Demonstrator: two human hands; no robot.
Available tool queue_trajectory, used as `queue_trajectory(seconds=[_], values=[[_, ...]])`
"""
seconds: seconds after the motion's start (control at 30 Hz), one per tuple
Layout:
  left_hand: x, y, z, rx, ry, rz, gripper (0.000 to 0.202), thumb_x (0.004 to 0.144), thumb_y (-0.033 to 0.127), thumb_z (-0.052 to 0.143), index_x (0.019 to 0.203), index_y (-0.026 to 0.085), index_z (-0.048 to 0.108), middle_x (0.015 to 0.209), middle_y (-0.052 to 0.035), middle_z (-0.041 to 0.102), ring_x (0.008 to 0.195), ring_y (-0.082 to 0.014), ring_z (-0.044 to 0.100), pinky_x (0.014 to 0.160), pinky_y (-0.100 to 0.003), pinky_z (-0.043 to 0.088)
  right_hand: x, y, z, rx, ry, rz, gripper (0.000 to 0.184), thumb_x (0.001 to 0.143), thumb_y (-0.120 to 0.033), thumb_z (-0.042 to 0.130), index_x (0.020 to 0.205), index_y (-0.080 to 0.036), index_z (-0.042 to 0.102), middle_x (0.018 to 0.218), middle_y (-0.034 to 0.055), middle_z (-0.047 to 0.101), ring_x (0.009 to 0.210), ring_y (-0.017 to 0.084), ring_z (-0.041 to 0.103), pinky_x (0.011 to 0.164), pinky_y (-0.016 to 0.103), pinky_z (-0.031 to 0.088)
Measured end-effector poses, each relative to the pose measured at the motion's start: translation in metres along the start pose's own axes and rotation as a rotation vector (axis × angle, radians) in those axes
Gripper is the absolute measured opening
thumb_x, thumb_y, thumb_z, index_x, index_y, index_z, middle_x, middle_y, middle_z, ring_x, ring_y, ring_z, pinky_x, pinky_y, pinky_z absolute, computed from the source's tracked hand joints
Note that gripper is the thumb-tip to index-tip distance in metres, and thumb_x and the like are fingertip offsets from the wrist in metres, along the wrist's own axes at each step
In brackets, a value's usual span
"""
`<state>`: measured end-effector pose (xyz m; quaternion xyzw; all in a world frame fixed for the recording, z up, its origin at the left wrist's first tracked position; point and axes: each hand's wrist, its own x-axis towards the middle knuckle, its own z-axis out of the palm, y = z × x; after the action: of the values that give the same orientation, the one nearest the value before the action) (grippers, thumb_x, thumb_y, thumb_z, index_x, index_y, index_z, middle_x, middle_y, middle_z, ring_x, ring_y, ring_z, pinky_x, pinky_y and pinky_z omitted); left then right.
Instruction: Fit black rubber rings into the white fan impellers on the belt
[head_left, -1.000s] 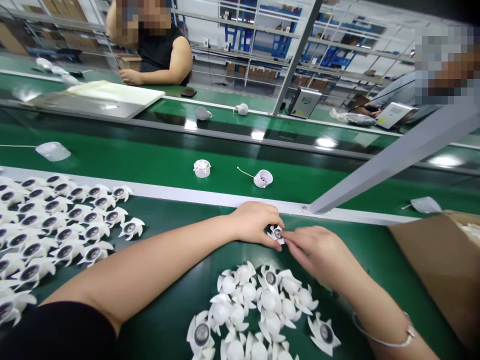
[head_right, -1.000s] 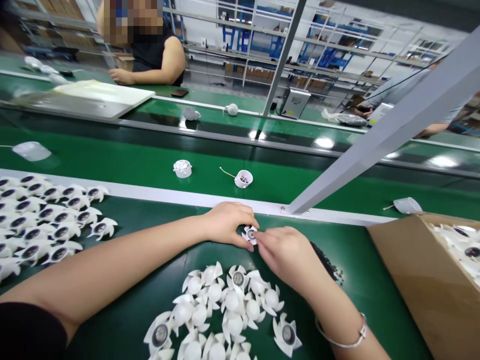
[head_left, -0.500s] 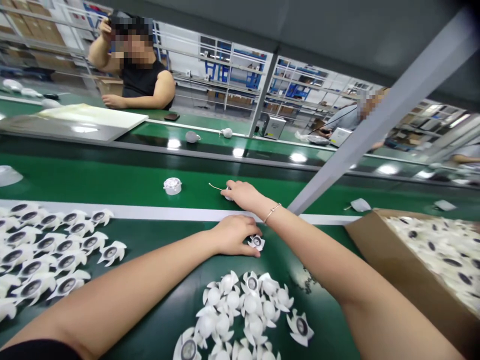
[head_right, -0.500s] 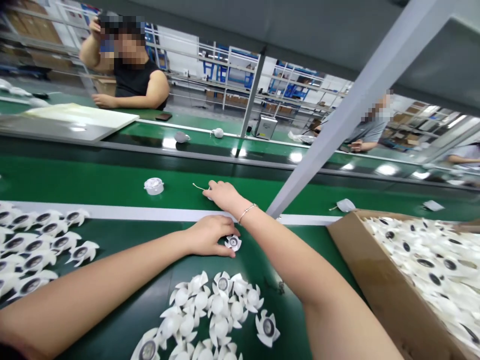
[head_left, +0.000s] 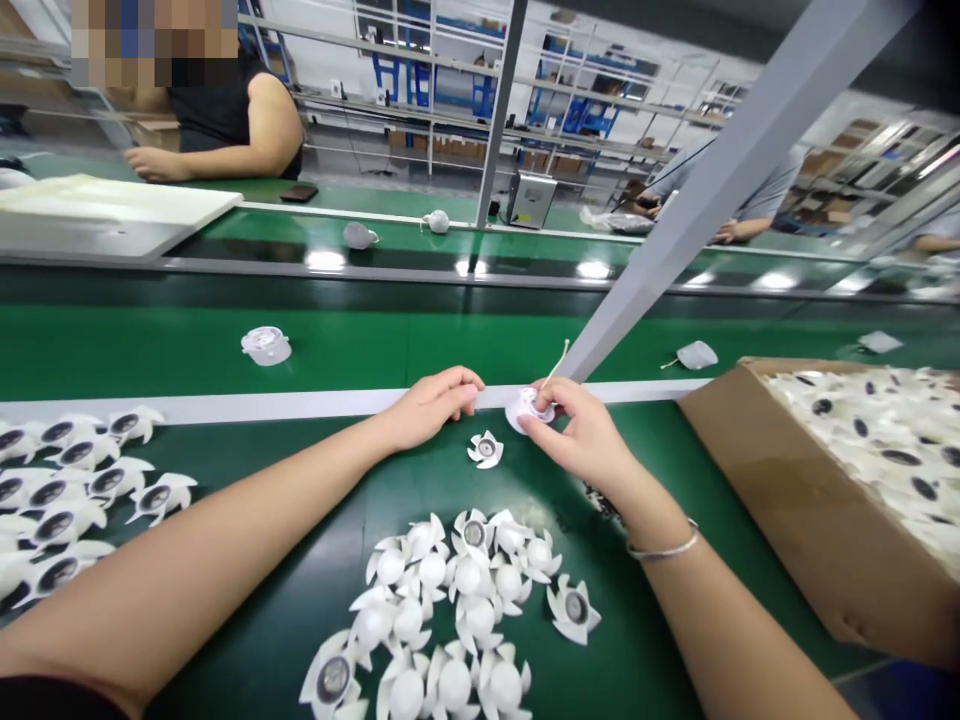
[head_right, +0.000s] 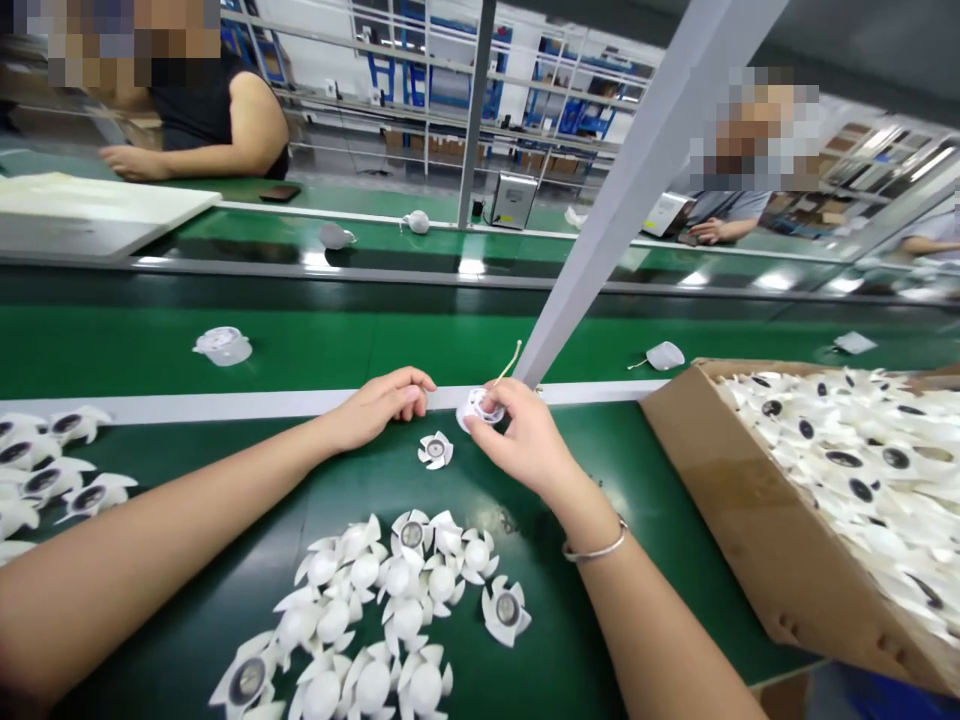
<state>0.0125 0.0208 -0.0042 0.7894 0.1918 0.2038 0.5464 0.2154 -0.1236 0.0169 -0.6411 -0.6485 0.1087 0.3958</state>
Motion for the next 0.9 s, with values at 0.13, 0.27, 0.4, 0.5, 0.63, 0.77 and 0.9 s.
queue_trajectory(seconds=[0.13, 0.27, 0.4, 0.5, 0.63, 0.77, 0.9], values=[[0.000, -0.003, 0.001, -0.101, 0.015, 0.013, 0.043, 0.094, 0.057, 0.045, 0.110, 0.017, 0.055, 0.080, -0.0001, 0.056, 0.069, -0.0126, 0.049, 0.064, -0.025, 0.041, -0.002, -0.014, 0.004, 0.100, -0.122, -0.202, 0.014, 0.082, -0.027, 0.072, 0.085, -0.020, 0.061, 0.107, 0.0077, 0.064, 0.102, 0.021, 0.060, 0.088, 0.034, 0.049], [-0.003, 0.000, 0.003, -0.060, -0.088, 0.064, 0.046, 0.088, 0.053, 0.061, 0.115, 0.018, 0.050, 0.075, 0.0043, 0.049, 0.066, -0.0105, 0.044, 0.062, -0.023, 0.038, -0.009, -0.017, 0.009, 0.027, -0.224, -0.326, 0.011, 0.085, -0.021, 0.071, 0.096, -0.021, 0.069, 0.119, 0.0093, 0.061, 0.111, 0.022, 0.059, 0.096, 0.039, 0.048], [-0.003, 0.005, 0.002, 0.062, -0.150, 0.049, 0.052, 0.081, 0.048, 0.073, 0.119, 0.021, 0.050, 0.074, 0.0065, 0.044, 0.064, -0.0086, 0.042, 0.060, -0.021, 0.037, -0.012, -0.012, 0.013, -0.083, -0.246, -0.325, 0.012, 0.084, -0.019, 0.072, 0.096, -0.023, 0.074, 0.112, 0.0064, 0.065, 0.106, 0.022, 0.060, 0.092, 0.039, 0.050], [-0.002, 0.010, -0.002, 0.124, -0.223, 0.001, 0.050, 0.083, 0.049, 0.070, 0.122, 0.023, 0.053, 0.073, 0.0064, 0.046, 0.064, -0.0089, 0.043, 0.060, -0.021, 0.037, -0.012, -0.016, 0.015, -0.113, -0.244, -0.254, 0.014, 0.081, -0.017, 0.075, 0.094, -0.023, 0.076, 0.109, 0.0050, 0.066, 0.096, 0.020, 0.064, 0.084, 0.034, 0.052], [0.000, 0.016, -0.007, 0.230, -0.246, -0.070, 0.048, 0.086, 0.051, 0.066, 0.125, 0.026, 0.053, 0.068, 0.0077, 0.048, 0.059, -0.0088, 0.042, 0.057, -0.022, 0.034, -0.010, -0.023, 0.021, -0.150, -0.256, -0.124, 0.018, 0.075, -0.018, 0.081, 0.091, -0.024, 0.077, 0.106, 0.0026, 0.068, 0.087, 0.018, 0.067, 0.078, 0.031, 0.053], [-0.003, 0.012, -0.007, 0.271, -0.193, -0.104, 0.050, 0.088, 0.052, 0.063, 0.129, 0.026, 0.050, 0.072, 0.0063, 0.055, 0.061, -0.0104, 0.048, 0.058, -0.022, 0.035, -0.009, -0.028, 0.025, -0.261, -0.250, -0.106, 0.014, 0.080, -0.018, 0.076, 0.093, -0.021, 0.076, 0.110, 0.0045, 0.068, 0.093, 0.021, 0.066, 0.082, 0.033, 0.052], [-0.005, 0.002, -0.008, 0.155, -0.105, -0.051, 0.053, 0.085, 0.052, 0.066, 0.125, 0.021, 0.049, 0.066, 0.0078, 0.046, 0.057, -0.0095, 0.042, 0.056, -0.021, 0.033, -0.011, -0.031, 0.019, -0.219, -0.284, -0.177, 0.010, 0.079, -0.019, 0.075, 0.088, -0.018, 0.073, 0.102, 0.0048, 0.066, 0.089, 0.019, 0.064, 0.079, 0.030, 0.051]])
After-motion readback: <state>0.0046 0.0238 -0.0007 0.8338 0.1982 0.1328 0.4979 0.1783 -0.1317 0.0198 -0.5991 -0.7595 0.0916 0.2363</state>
